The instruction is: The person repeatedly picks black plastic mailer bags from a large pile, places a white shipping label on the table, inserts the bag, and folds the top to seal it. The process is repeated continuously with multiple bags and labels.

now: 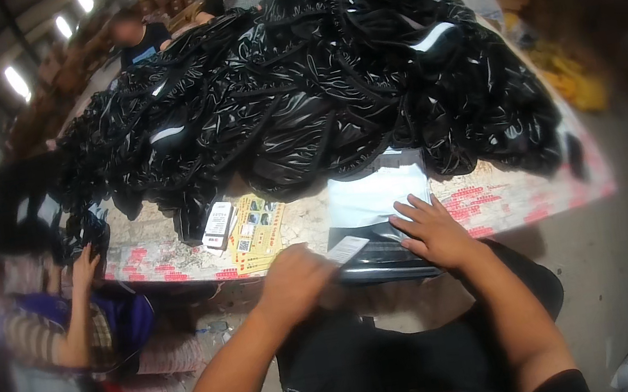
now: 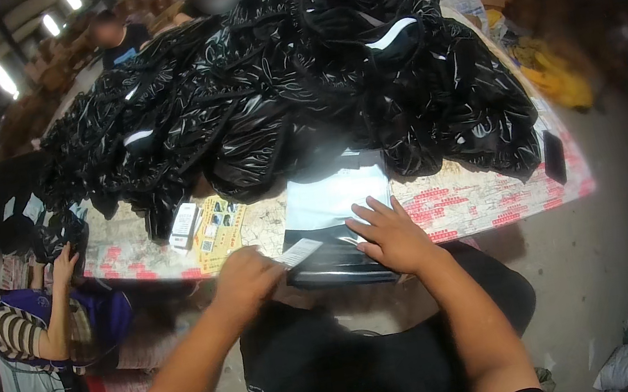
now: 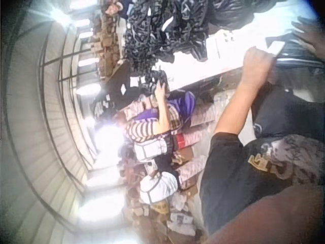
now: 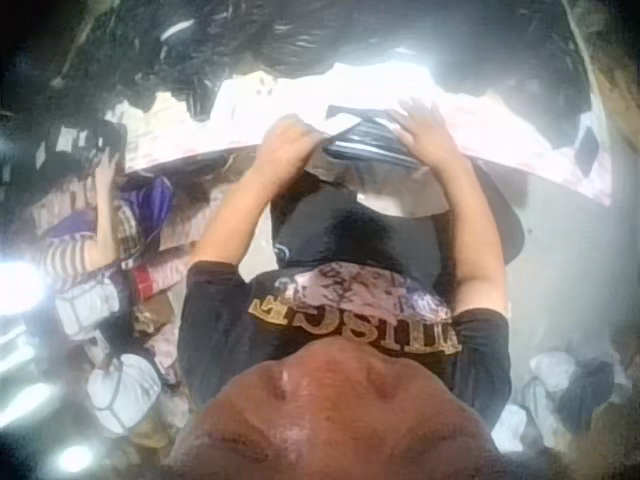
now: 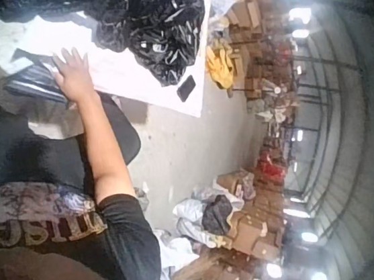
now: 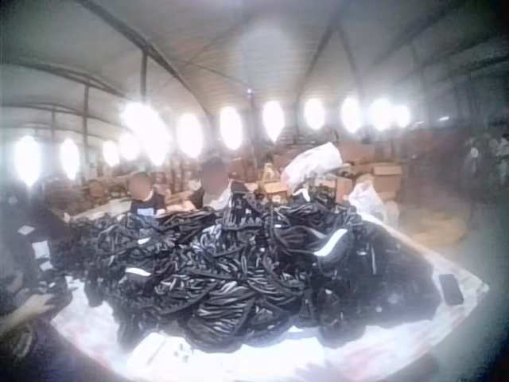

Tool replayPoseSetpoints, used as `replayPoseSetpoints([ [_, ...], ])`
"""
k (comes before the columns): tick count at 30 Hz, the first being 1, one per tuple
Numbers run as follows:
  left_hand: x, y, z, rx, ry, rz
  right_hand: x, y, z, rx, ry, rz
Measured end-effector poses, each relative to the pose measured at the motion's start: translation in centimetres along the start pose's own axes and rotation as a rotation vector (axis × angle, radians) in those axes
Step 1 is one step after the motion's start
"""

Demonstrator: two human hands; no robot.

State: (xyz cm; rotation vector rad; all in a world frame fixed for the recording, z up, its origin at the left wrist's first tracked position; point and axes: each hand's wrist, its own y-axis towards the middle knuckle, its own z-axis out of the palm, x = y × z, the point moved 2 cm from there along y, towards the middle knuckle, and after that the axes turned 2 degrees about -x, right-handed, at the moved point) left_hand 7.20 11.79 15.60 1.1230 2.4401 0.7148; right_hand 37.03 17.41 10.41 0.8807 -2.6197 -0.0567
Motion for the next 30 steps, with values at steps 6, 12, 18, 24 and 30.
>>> replayPoseSetpoints([
  [6,-0.3,2.7,6.5,0.227,0.036,-0.112,0.3,0.0,0.3,-0.020,0.011,-0.017],
  [12,-1.0,4.1,4.6,0.093,-0.062,-0.273,-0.2,0.0,0.5,-0.029,0.013,-0.022],
  [18,5.2,-4.1,1.2,0.022,0.433,-0.739,0.0,-0.1,0.2,-0.024,-0.004,-0.016],
  [24,5.0,-6.3,1.4,0.057,0.412,-0.695,0.2,-0.1,0.0,-0.034,0.011,-0.019],
  [30,4.6,-6.2,1.7,-0.293,0.168,-0.780,-0.3,0.0,0.4,-0.043,-0.005,-0.047],
])
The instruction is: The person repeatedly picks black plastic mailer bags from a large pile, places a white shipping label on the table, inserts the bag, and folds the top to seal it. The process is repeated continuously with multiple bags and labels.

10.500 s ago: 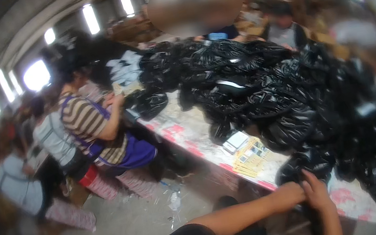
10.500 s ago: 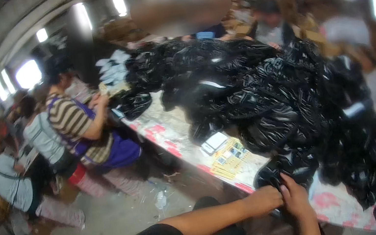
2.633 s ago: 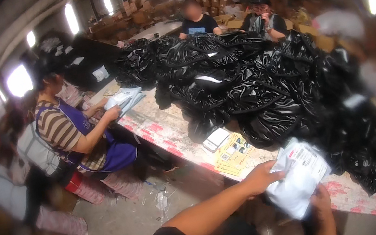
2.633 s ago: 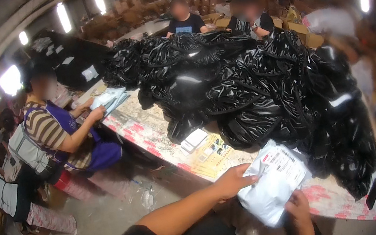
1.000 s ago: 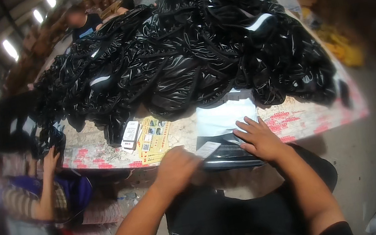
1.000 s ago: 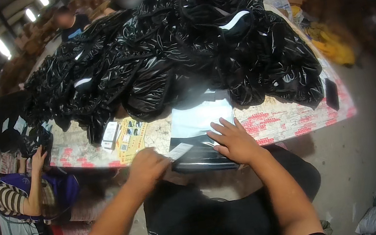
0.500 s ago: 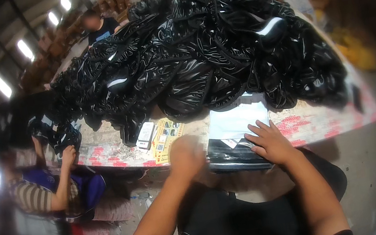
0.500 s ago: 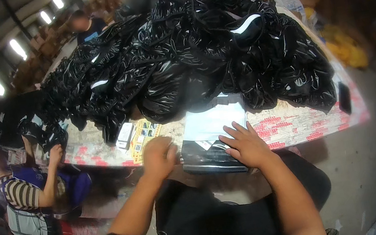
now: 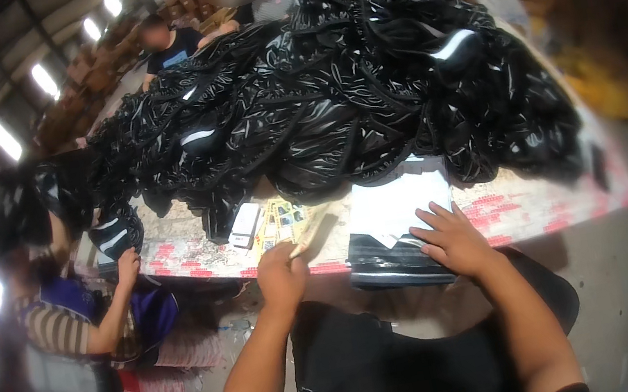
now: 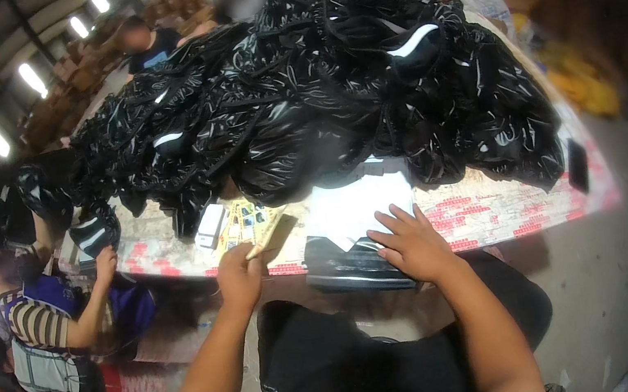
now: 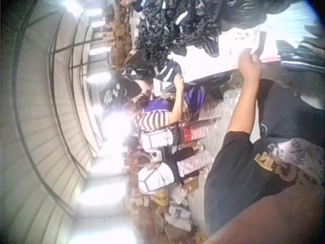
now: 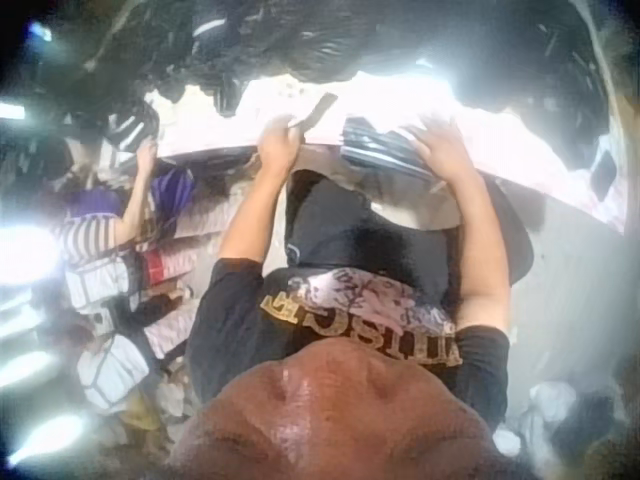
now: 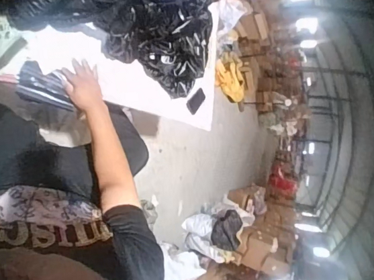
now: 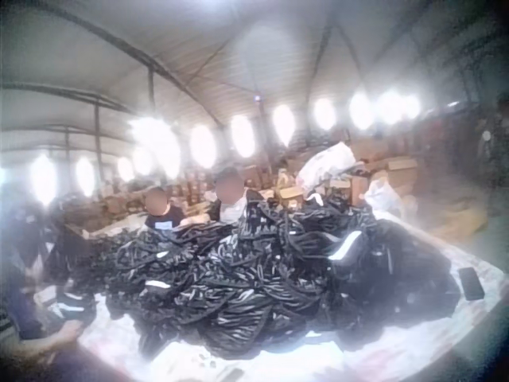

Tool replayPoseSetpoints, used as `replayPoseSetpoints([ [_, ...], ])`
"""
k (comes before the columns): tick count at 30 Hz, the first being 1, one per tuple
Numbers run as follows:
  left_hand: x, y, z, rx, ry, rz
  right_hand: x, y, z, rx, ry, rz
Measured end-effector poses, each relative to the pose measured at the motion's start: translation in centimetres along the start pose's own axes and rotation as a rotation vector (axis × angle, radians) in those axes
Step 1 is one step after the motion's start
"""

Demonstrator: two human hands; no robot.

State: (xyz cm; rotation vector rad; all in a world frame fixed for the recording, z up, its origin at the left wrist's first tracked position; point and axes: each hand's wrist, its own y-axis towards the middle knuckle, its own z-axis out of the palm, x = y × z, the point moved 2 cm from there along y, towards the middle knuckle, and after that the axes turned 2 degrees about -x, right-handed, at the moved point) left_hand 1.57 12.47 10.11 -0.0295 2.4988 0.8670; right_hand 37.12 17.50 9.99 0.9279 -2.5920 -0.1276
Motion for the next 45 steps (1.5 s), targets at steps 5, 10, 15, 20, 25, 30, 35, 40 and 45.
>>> replayPoseSetpoints([
  [5,-3.9,0.4,-1.6,0.057,-0.229,0.409,0.0,0.0,-0.2,0.032,0.023,0.029],
  [10,-9.8,-0.8,-1.2,0.324,-0.226,0.664,-0.3,0.0,-0.1,0.030,0.058,0.046],
  [15,-11.2,-1.1,1.2,0.352,-0.130,0.609,-0.7,-0.2,0.2,-0.012,0.094,0.018],
  [20,-12.7,-0.6,4.9,0.334,-0.032,0.556,-0.5,0.0,-0.1,-0.013,0.138,0.027],
  [25,-14.2,1.3,6.4,0.546,0.015,0.527,-0.3,-0.2,0.0,-0.029,0.123,0.009],
  [30,-13.3,7.9,4.8,0.183,-0.003,0.312,-0.7,-0.4,0.0,0.001,0.091,0.030],
  [35,-8.0,12.6,6.2,0.011,0.336,0.147,-0.3,-0.1,-0.4,-0.002,0.139,0.041],
  [40,-7.2,14.2,5.8,0.095,0.119,0.017,-0.5,0.1,0.0,-0.013,0.103,0.014],
  [45,-11.5,15.1,3.0,0.008,-0.369,0.052,-0.5,-0.1,0.1,0.017,0.065,0.023],
])
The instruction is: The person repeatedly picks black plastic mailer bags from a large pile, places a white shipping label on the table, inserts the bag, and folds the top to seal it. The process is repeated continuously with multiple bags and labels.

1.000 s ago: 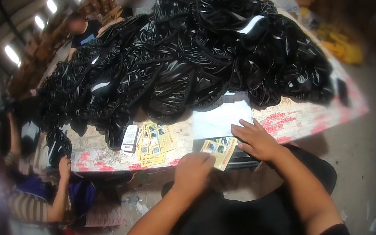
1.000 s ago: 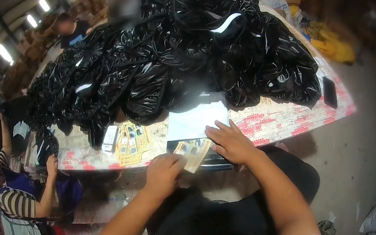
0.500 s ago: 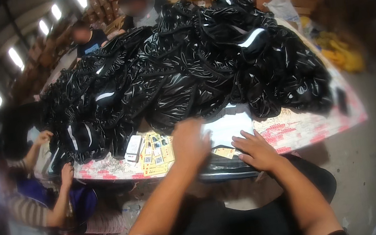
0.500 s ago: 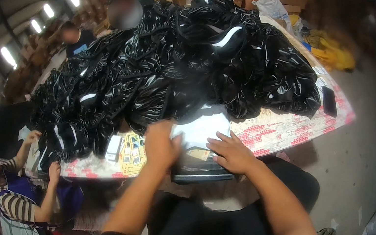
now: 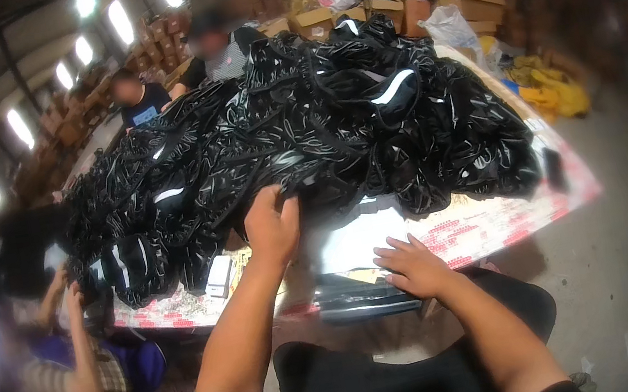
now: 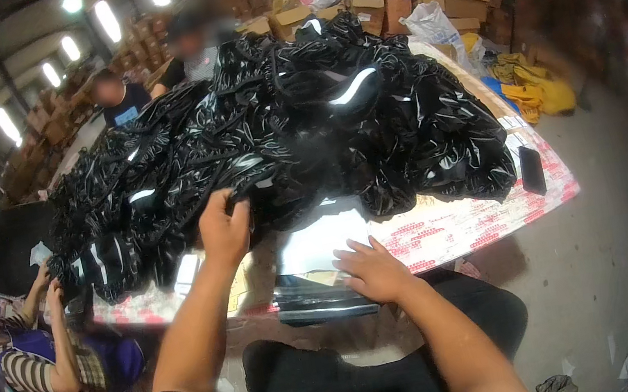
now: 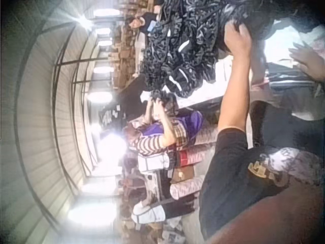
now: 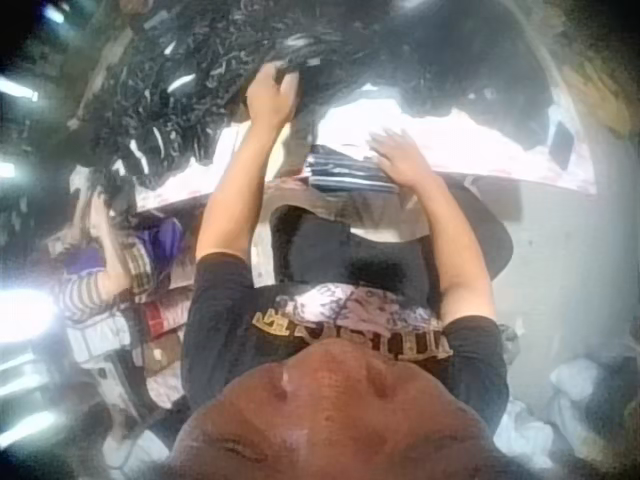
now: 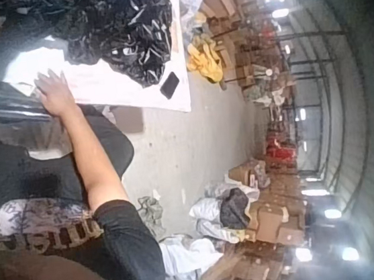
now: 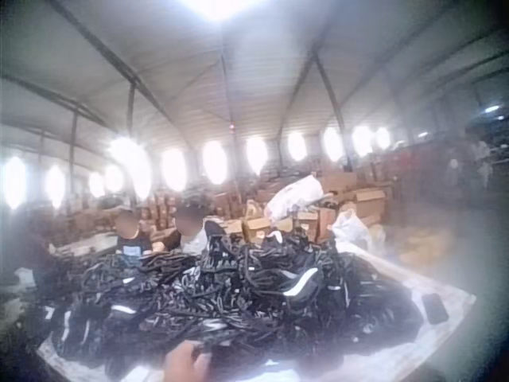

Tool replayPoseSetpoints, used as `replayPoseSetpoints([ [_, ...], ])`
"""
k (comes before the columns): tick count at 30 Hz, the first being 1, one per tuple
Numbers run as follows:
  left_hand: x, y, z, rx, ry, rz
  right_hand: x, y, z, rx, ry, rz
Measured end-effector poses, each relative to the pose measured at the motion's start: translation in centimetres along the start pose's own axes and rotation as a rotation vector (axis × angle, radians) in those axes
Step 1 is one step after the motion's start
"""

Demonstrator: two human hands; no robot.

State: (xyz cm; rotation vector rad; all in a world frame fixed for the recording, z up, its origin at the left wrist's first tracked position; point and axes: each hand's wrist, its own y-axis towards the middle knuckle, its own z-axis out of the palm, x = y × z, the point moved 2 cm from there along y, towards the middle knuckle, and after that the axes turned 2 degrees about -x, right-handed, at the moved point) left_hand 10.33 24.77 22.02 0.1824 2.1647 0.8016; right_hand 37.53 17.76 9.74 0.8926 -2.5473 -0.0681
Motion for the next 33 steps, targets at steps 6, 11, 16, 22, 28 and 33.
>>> replayPoseSetpoints([
  [6,-8.0,2.3,-3.6,-0.204,-0.544,0.063,0.2,-0.2,-0.3,0.012,0.016,0.010],
  [11,-11.1,5.4,-6.7,-0.235,-0.966,-0.110,0.1,0.0,-1.0,0.015,0.151,0.067],
  [16,-13.0,4.9,-11.0,-0.247,-1.112,-0.173,-1.1,0.0,-1.8,-0.314,1.049,0.268],
  [22,-8.1,2.0,-10.4,-0.087,-1.133,-0.635,3.5,0.9,-8.0,-0.594,1.531,0.378],
  [28,2.2,-4.0,-7.4,0.282,-0.369,-0.668,-0.4,2.0,-5.9,-0.679,1.393,0.624],
  [33,5.0,-6.9,-5.4,0.415,-0.221,-0.659,-1.4,1.6,-5.8,-0.356,1.263,0.727],
])
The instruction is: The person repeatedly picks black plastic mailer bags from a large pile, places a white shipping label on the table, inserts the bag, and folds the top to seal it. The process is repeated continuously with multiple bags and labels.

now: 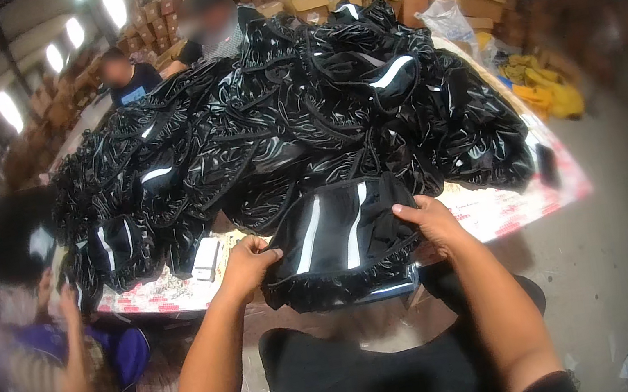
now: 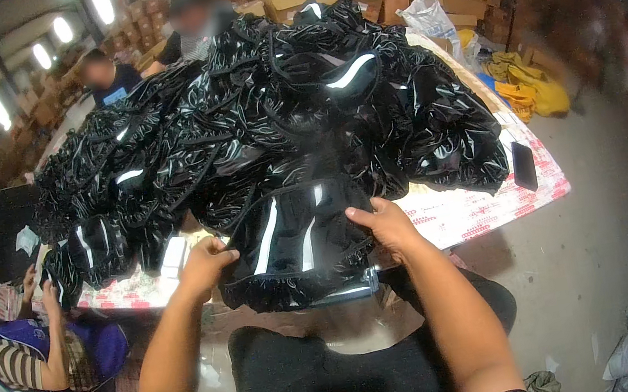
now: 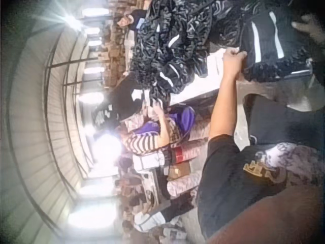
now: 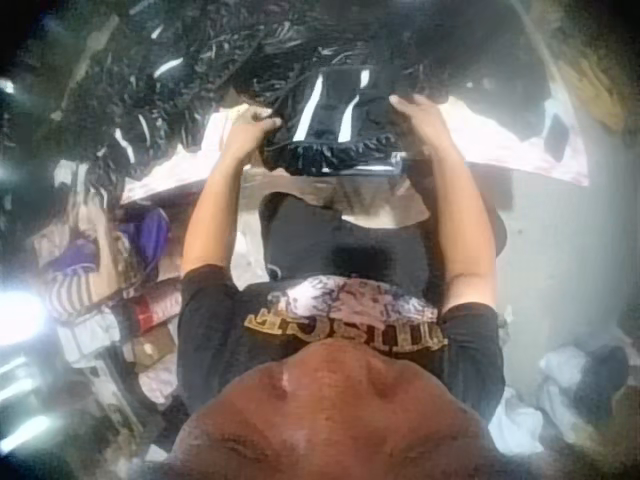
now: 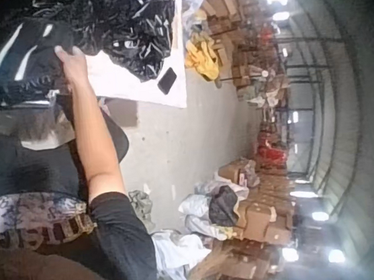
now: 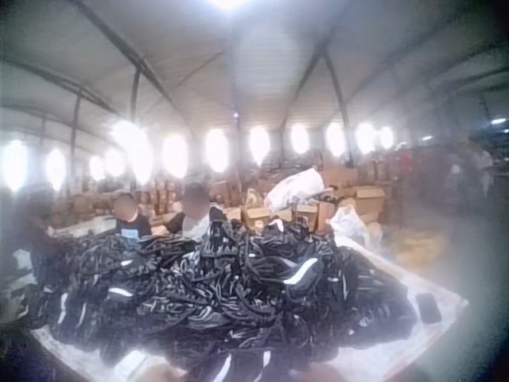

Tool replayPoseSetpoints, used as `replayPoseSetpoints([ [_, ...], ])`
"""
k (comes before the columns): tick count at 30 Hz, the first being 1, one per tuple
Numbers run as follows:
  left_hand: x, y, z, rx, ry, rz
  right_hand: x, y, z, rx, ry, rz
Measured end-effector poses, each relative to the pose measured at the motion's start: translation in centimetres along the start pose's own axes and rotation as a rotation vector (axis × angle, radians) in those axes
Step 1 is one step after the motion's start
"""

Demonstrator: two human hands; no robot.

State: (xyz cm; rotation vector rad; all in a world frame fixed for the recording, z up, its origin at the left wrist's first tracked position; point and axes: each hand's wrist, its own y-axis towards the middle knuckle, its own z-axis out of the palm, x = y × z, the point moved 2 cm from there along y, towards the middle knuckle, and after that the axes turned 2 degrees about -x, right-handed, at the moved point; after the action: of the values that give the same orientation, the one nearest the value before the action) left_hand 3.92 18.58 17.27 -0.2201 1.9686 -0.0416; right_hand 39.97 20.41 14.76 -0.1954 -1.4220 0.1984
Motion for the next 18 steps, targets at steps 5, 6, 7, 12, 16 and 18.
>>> replayPoseSetpoints([
  [5,-2.7,-0.6,-2.4,-0.318,0.111,0.178,3.9,-2.2,-1.0,-0.409,-0.812,-0.531],
  [6,-1.3,0.9,-3.9,-0.455,0.246,0.366,4.5,-2.5,-1.8,-0.524,-0.958,-0.644],
  [7,-1.5,0.8,-5.1,-0.546,0.297,0.419,5.1,-2.7,-2.5,-0.585,-0.980,-0.725],
  [12,0.4,-0.1,-3.5,-0.469,0.449,0.457,4.6,-3.7,-1.5,-0.540,-1.152,-0.815],
  [16,0.8,-1.4,0.6,-0.379,0.541,0.416,1.8,-3.1,0.3,-0.372,-1.164,-0.646],
  [18,-0.3,-2.0,1.9,-0.340,0.559,0.350,1.8,-3.5,0.6,-0.409,-1.128,-0.714],
])
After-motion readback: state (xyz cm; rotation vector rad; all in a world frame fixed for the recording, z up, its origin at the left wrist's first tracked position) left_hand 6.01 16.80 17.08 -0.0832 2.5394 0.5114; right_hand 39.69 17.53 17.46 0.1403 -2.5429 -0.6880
